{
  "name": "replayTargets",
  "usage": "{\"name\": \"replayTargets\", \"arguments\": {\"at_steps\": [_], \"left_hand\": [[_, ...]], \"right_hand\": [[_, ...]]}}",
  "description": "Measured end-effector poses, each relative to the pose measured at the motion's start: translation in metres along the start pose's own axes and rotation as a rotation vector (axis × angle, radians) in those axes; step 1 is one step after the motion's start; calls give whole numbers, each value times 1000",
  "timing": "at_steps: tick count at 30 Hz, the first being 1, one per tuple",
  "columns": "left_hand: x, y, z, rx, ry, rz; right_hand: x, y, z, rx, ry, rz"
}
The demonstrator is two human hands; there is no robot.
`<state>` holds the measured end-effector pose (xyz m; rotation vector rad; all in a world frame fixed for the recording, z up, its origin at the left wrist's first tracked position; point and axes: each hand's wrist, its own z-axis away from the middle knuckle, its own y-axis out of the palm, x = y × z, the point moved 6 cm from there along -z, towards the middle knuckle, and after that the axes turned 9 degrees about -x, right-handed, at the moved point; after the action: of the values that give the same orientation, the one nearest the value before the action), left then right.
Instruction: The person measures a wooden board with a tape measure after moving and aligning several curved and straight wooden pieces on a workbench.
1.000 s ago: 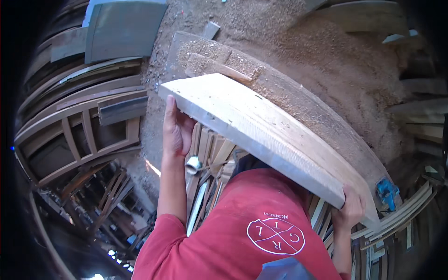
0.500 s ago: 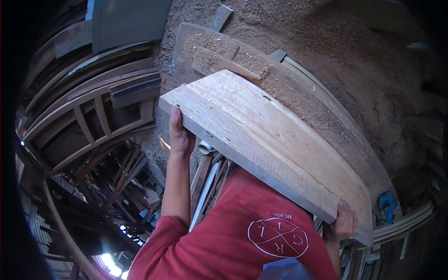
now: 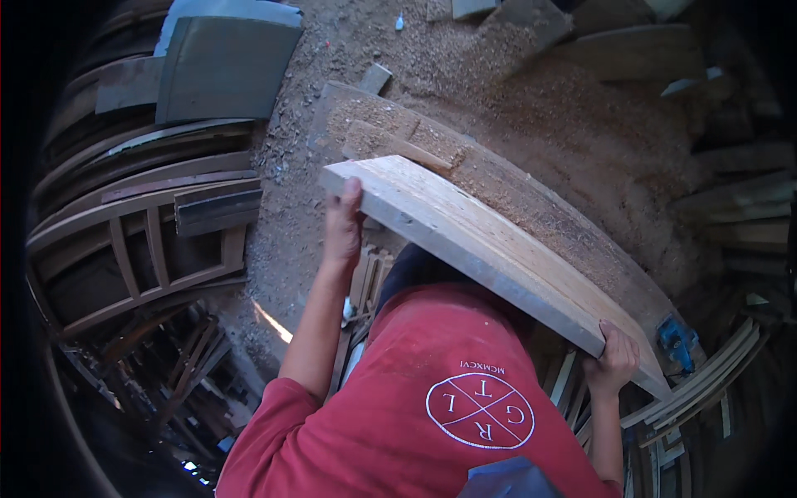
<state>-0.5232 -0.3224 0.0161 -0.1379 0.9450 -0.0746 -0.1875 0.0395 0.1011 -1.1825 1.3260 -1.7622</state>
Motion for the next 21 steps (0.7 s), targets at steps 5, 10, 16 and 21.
{"name": "replayTargets", "arguments": {"at_steps": [5,10,16,21], "left_hand": [[19,-24,8,108,-144,41],[44,-166,-3,154,-55,107],[91,-412,-15,-147,-63,-83],[116,-543,-26,-349,-31,121]], "right_hand": [[13,-2,11,39,81,22],[97,-38,-14,-422,-189,191],[318,9,-71,-725,-475,-155],[486,108,-99,-493,-632,-429]]}}
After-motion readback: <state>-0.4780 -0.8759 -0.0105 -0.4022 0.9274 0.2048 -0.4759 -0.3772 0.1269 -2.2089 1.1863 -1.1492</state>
